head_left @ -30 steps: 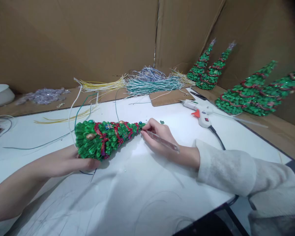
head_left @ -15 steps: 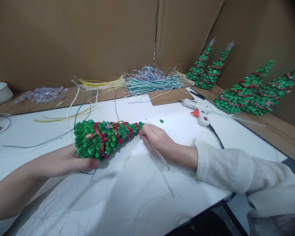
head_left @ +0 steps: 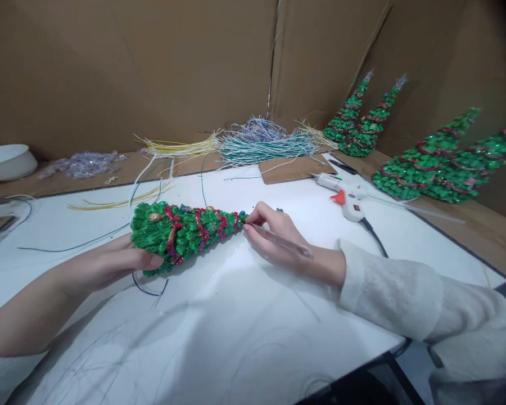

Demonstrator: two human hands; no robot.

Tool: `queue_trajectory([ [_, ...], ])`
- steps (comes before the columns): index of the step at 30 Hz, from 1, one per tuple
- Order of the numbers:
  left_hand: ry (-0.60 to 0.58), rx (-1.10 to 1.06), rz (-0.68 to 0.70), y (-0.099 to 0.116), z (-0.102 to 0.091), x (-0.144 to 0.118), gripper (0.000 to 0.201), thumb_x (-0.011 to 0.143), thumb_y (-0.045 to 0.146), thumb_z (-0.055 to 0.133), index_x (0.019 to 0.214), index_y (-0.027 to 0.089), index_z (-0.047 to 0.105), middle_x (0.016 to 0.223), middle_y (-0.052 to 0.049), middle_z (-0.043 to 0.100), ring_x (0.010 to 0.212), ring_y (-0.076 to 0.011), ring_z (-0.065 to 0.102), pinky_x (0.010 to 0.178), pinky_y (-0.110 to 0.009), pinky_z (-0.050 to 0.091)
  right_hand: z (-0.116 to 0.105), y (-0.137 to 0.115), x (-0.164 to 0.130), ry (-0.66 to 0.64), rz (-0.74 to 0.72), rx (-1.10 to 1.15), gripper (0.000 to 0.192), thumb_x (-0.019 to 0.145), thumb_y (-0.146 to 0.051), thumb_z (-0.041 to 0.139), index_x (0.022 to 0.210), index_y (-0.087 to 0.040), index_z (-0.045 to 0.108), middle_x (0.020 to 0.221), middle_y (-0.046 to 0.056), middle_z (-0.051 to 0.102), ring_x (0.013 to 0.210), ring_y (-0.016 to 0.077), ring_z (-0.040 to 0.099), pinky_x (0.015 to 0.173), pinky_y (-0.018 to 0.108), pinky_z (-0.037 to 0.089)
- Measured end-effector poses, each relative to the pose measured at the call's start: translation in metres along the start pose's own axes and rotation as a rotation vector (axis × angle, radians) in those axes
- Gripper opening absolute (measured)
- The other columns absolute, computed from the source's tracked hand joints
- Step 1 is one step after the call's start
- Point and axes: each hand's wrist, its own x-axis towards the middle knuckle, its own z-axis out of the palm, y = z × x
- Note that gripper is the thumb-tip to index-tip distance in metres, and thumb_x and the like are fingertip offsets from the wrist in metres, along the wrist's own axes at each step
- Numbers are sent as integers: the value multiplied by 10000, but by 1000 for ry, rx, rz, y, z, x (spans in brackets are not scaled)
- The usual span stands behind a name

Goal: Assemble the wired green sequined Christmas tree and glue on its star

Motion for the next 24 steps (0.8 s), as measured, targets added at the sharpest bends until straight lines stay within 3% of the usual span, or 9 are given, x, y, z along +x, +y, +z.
queue_trajectory([
  [3, -93, -307, -85, -1, -2, 2, 573, 731, 358, 438, 1264, 157, 495, 976, -50, 694, 1018, -233, 593, 841, -325, 511, -1, -4, -1, 38, 110, 39, 47, 799, -192, 517, 782, -194, 474, 674, -31, 566, 593, 93, 521, 541, 215, 367],
  [10, -86, -415, -93, -10, -4, 1, 612, 703, 371, 515, 1286, 186, 492, 1072, -31, 679, 1140, -272, 538, 926, -357, 483, -2, -6, -3, 54, 119, 51, 67, 762, -185, 548, 753, -198, 483, 658, -35, 577, 569, 82, 522, 544, 214, 388],
  [20, -74, -380, -132, 0, -4, -1, 618, 701, 380, 488, 1282, 171, 500, 997, -37, 697, 1126, -282, 546, 915, -366, 485, 2, -1, -7, 54, -169, -50, 134, 742, -126, 482, 731, -216, 384, 701, 4, 548, 624, 109, 521, 560, 241, 429],
  [24, -59, -405, -131, 2, -3, 0, 638, 677, 384, 515, 1283, 183, 501, 986, -32, 695, 1057, -289, 583, 829, -337, 519, 2, 1, -9, 33, -273, -147, 120, 772, -111, 438, 760, -218, 385, 697, 10, 518, 637, 123, 498, 564, 256, 423],
])
